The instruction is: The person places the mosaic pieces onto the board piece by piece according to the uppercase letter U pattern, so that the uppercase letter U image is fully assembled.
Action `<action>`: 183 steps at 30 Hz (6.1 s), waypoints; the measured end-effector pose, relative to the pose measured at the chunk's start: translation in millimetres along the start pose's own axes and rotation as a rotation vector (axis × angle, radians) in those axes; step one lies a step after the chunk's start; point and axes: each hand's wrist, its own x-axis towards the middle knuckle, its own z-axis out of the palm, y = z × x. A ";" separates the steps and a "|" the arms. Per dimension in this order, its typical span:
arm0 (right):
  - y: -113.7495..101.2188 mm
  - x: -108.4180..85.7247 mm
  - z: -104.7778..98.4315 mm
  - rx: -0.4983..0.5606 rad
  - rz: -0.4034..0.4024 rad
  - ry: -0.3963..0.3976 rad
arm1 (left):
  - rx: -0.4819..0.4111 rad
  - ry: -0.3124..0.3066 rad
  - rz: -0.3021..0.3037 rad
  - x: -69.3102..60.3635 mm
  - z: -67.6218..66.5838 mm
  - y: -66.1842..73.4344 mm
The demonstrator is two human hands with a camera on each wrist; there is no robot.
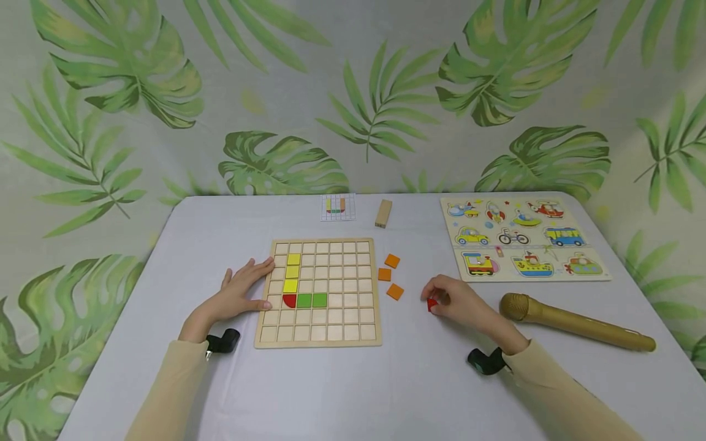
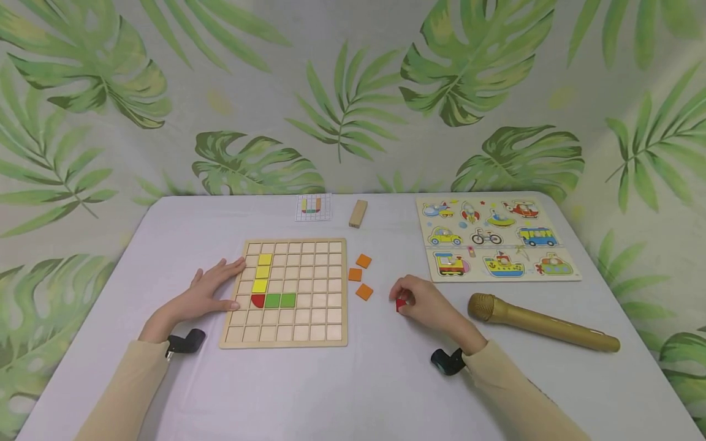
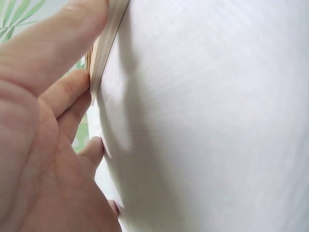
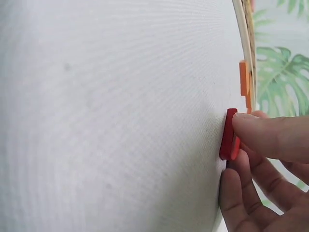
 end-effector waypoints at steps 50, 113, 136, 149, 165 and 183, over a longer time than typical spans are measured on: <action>-82.9 88.2 68.6 0.304 -0.095 -0.119 | 0.002 0.020 0.015 -2.1 1.2 3.5; -84.3 98.6 68.8 0.166 -0.116 -0.035 | -0.002 0.005 -0.007 -0.8 1.9 -3.4; -22.3 58.5 21.7 0.483 0.168 0.071 | 0.007 0.002 -0.009 -0.3 0.9 0.9; -19.1 53.6 21.9 0.268 0.030 -0.009 | 0.004 0.005 -0.002 -0.9 0.6 2.8; -24.8 50.6 27.0 0.038 -0.074 0.019 | -0.001 0.012 0.003 -1.6 0.6 3.0; -24.4 54.2 20.4 0.234 0.005 -0.032 | -0.021 0.002 0.002 0.0 0.7 -0.6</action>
